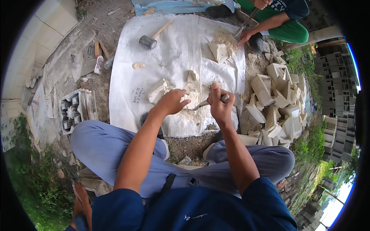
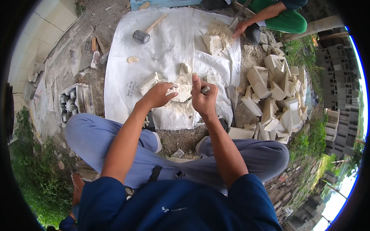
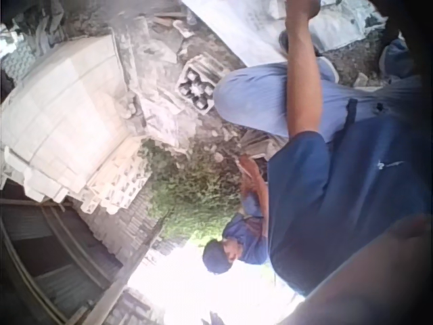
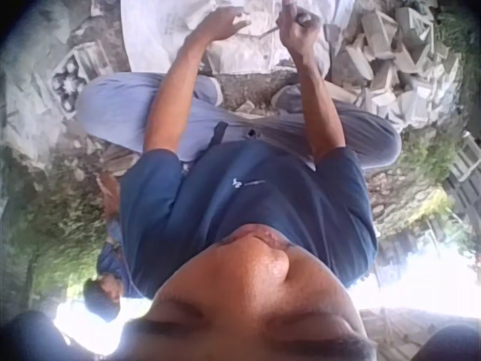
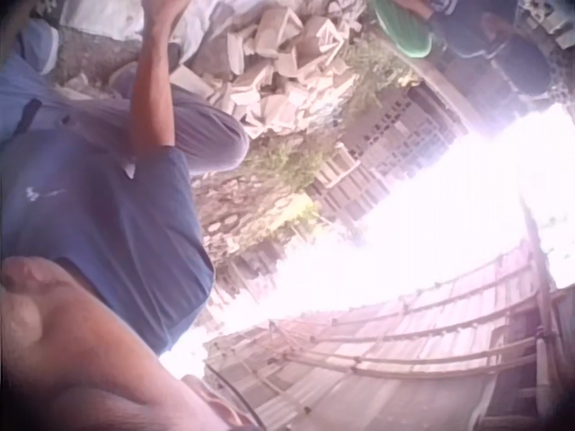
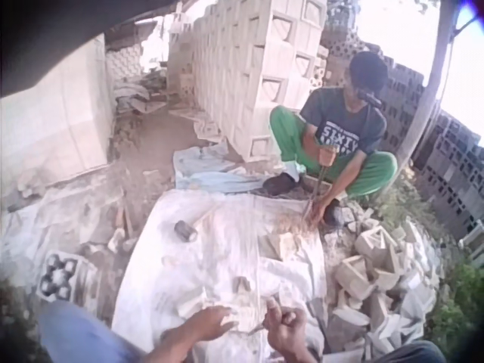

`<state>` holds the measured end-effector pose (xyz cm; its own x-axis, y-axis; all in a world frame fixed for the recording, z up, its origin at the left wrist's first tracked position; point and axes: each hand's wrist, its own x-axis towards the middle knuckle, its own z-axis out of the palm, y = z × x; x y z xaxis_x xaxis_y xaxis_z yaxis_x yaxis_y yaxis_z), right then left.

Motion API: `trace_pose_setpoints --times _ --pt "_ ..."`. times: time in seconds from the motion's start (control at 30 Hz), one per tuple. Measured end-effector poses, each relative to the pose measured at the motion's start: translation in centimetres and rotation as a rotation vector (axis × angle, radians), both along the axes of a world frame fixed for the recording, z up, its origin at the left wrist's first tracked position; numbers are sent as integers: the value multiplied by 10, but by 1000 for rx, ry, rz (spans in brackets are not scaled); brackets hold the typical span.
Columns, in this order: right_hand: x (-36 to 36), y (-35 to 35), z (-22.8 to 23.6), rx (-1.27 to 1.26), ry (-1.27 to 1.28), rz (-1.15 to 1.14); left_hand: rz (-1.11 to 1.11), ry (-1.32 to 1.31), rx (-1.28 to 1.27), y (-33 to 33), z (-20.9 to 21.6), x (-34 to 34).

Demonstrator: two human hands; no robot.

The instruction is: The person shapes and carves a piece of stone using a hand chisel and a metal scraper blade while holding the stone in place.

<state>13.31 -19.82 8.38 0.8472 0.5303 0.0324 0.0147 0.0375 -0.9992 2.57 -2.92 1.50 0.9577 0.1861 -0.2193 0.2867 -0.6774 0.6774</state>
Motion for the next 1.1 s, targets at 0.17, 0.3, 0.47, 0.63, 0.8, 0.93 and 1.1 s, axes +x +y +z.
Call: trace_pose_setpoints --times 0.17,0.3,0.47,0.63,0.8,0.93,1.1 --pt "23 4 -54 -70 -65 -115 25 22 -89 2 3 5" --pt "23 13 -12 -29 -22 -65 48 33 -25 8 3 -9" --pt "18 10 -19 -88 -127 -54 32 -80 -40 8 3 -9" --pt "16 5 -76 -176 -153 -71 61 -20 -81 8 3 0" --pt "21 11 -8 -13 -13 -50 94 -68 -68 11 7 -11" --pt "20 6 -37 -66 -126 -112 64 -58 -79 7 11 -2" --pt "11 6 -70 -153 -143 -52 79 -52 -80 8 2 -1"
